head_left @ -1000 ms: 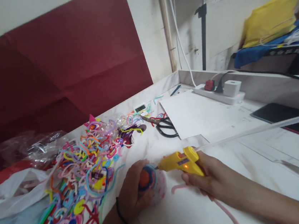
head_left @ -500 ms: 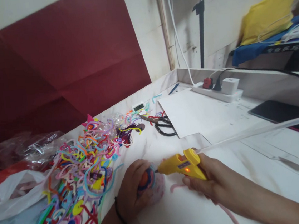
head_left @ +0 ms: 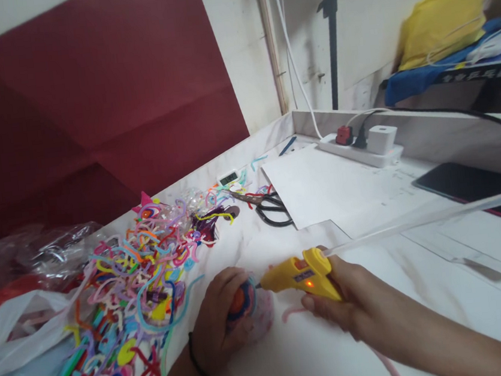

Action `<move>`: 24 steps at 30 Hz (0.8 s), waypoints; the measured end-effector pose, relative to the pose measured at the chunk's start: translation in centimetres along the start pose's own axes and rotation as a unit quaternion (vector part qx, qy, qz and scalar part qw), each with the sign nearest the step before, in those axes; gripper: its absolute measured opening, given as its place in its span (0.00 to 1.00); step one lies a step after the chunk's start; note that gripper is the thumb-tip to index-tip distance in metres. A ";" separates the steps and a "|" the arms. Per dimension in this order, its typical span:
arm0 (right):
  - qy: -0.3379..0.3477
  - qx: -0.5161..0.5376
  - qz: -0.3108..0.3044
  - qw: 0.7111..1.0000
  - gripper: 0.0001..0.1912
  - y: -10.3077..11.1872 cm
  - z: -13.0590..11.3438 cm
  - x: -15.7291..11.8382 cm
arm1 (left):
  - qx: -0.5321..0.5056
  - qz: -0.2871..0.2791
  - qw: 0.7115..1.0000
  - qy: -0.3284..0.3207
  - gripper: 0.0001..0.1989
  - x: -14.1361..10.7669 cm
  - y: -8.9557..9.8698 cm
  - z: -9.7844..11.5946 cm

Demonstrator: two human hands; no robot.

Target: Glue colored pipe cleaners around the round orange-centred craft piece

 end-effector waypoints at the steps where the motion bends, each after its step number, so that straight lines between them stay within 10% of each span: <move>1: -0.003 -0.002 0.001 1.000 0.08 0.0 0.0 0.2 | 0.000 -0.002 1.000 0.001 0.24 0.0 0.0 0.0; 24: 0.008 -0.038 0.023 0.999 0.14 -0.6 0.0 -1.3 | 0.009 0.000 1.000 -0.003 0.24 0.0 -0.1 -0.1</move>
Point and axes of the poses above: each hand's wrist, its own x-axis towards the middle knuckle, its own y-axis out of the back of the hand, z = x × y, the point moved 5 cm from there along x, towards the middle knuckle, and after that the axes turned 7 degrees about -z, right-handed, at the moved point
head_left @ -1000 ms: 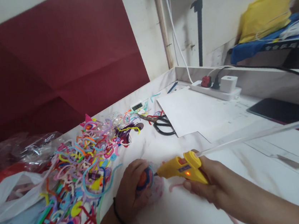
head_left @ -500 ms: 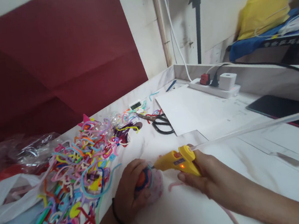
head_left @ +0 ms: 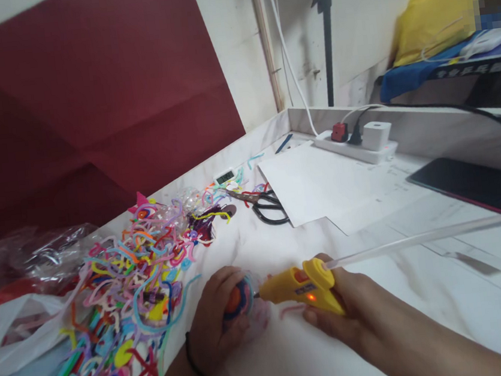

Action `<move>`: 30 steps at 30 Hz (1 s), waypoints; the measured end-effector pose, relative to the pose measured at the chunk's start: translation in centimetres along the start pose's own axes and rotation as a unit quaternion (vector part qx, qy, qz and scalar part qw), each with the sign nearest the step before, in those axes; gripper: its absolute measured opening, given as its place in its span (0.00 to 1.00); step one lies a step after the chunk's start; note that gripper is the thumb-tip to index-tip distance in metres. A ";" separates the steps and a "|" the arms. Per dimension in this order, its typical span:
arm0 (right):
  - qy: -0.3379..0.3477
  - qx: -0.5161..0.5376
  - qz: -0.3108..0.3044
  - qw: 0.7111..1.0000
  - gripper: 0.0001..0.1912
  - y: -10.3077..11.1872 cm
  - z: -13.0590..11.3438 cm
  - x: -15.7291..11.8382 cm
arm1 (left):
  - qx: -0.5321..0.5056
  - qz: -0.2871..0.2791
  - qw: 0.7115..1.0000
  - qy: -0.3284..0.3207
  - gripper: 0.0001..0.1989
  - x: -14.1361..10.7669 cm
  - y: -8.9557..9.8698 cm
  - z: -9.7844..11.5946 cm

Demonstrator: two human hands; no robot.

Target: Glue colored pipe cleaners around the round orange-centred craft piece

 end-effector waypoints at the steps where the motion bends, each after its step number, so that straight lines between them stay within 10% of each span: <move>1: -0.005 -0.003 0.000 1.000 0.15 0.0 0.0 -0.1 | 0.000 0.002 1.000 -0.001 0.24 0.0 0.0 0.0; 30: 0.031 -0.024 0.028 0.999 0.12 -0.2 -0.3 0.2 | 0.001 -0.005 1.000 0.003 0.23 0.0 0.0 0.2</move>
Point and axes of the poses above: each hand's wrist, its own x-axis towards the middle knuckle, its own y-axis out of the back of the hand, z = x × y, the point moved 5 cm from there along x, towards the middle knuckle, and after that the axes turned 7 degrees about -z, right-handed, at the moved point
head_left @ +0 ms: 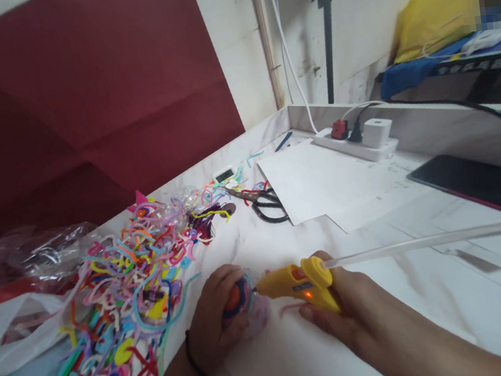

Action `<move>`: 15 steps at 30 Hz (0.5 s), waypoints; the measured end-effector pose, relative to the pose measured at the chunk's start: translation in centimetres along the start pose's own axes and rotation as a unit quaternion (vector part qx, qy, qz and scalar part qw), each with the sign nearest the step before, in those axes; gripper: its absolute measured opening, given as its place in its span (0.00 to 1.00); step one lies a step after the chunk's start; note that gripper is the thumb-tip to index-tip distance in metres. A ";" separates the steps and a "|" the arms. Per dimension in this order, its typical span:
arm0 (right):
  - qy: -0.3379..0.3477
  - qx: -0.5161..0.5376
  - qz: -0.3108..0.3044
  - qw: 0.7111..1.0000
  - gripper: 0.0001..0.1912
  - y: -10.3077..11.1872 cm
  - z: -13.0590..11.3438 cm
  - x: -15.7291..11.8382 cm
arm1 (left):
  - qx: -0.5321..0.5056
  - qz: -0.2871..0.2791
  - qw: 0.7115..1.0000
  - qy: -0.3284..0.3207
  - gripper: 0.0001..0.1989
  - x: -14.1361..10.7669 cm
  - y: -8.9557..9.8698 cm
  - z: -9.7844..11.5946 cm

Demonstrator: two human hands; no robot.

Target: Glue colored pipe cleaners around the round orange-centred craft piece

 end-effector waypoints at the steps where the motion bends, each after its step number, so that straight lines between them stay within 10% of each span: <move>1: -0.001 -0.006 0.000 1.000 0.12 -0.1 0.1 -0.1 | 0.001 -0.001 1.000 0.000 0.23 0.0 0.0 0.0; 15: 0.013 -0.034 -0.001 0.999 0.12 -0.3 -0.2 -0.8 | 0.000 -0.004 1.000 0.001 0.23 0.1 0.0 -0.1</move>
Point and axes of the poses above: each hand's wrist, its own x-axis towards the middle knuckle, its own y-axis out of the back of the hand, z = x × y, the point moved 5 cm from there along x, towards the middle knuckle, and after that the axes turned 7 degrees about -z, right-handed, at the moved point
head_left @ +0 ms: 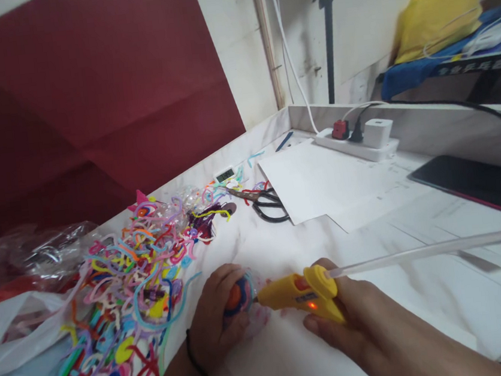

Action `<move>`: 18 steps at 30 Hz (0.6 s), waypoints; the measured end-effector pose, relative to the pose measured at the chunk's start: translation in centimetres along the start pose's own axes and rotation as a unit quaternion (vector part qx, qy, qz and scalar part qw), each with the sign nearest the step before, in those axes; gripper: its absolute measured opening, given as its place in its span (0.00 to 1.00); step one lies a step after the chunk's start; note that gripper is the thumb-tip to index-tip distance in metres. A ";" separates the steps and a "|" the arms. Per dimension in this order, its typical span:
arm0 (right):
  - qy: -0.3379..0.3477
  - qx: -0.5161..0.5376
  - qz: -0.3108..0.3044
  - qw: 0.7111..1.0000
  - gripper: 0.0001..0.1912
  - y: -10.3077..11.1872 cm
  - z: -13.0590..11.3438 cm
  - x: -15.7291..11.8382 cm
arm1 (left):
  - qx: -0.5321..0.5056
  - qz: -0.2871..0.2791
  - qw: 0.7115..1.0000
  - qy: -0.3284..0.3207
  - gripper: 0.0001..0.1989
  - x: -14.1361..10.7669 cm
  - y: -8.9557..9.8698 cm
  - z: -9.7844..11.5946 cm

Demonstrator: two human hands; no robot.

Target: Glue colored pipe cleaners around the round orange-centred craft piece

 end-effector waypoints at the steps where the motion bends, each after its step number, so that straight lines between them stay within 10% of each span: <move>1: -0.009 0.003 0.001 1.000 0.13 0.0 0.2 0.1 | 0.000 0.000 1.000 -0.001 0.24 0.0 0.0 0.0; 18: -0.021 0.031 0.008 0.999 0.10 0.5 0.4 2.2 | -0.008 -0.002 1.000 0.006 0.24 -0.2 0.1 -0.2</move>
Point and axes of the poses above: each hand's wrist, its own x-axis towards the middle knuckle, its own y-axis out of the back of the hand, z = x × y, the point moved 5 cm from there along x, towards the middle knuckle, and after that the axes turned 7 degrees about -z, right-handed, at the moved point
